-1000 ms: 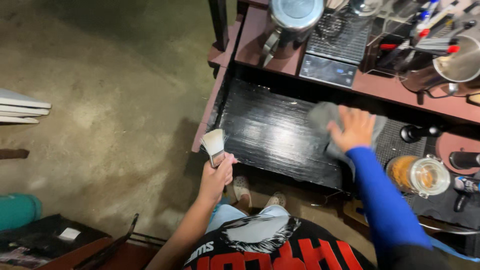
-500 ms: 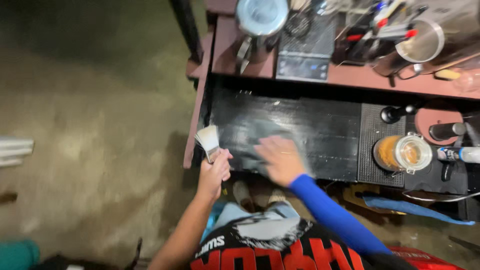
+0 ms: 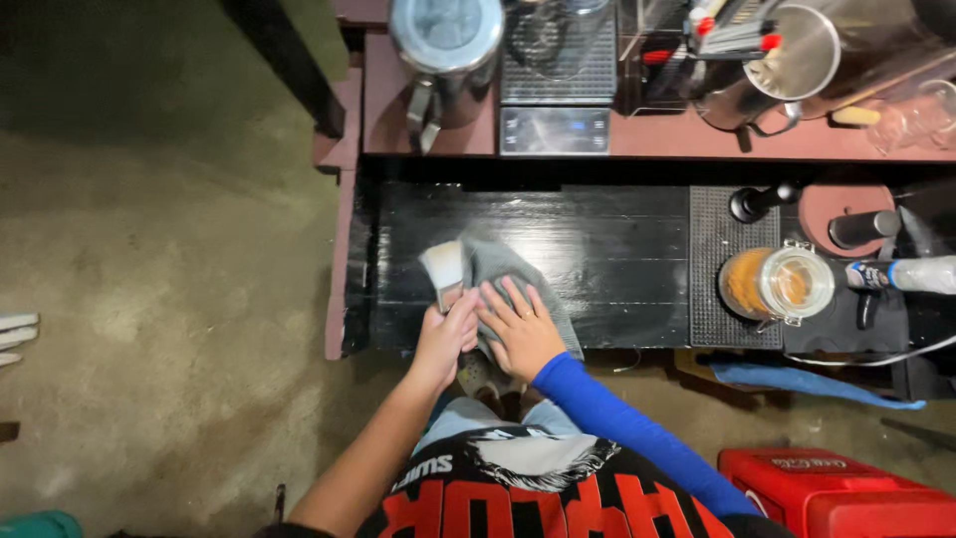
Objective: The person wipes a black mat and a wooden tray with a grey cloth. They then use a brush to apply a liquid finish to the wooden tray and the black mat on the counter.
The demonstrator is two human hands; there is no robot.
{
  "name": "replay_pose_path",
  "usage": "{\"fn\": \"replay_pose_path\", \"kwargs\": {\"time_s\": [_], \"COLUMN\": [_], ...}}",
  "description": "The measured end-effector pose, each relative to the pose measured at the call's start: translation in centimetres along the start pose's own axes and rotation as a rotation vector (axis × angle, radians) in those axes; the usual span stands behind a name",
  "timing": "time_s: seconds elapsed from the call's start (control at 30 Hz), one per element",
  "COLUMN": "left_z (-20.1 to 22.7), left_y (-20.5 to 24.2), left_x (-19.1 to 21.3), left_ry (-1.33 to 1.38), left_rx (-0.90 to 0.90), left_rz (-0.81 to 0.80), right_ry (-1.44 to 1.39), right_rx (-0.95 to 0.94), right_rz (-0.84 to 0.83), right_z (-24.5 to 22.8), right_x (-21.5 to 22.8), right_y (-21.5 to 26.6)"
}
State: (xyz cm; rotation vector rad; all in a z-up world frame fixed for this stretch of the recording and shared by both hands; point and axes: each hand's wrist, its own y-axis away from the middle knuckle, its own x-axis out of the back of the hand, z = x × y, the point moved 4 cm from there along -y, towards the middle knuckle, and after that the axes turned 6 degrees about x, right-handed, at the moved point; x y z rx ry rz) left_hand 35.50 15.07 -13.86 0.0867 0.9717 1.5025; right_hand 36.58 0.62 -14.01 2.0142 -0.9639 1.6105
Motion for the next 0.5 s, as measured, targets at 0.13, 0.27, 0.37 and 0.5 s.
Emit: {"fn": "replay_pose_path", "kwargs": {"time_s": [0.13,0.27,0.37,0.5], "left_z": [1.4,1.6,1.8,1.3], "left_y": [-2.2,-3.5,-3.6,-2.8], "left_x": [-2.8,-3.4,-3.3,-1.8], "left_ry": [-0.038,-0.08,-0.085,-0.064], "left_rx": [0.012,0.023,0.022,0.052], "left_rz": [-0.05,-0.058,-0.039,0.039], "right_ry": [-0.117,0.214,0.173,0.202], "right_rx": [-0.105,-0.33,-0.361,-0.392], "right_rz": [-0.061,0.19,0.275,0.312], "right_z": [6.2,14.9,20.7,27.0], "right_x": [4.1,6.2,4.3,1.0], "right_y": [2.5,5.2,5.8,3.5]}}
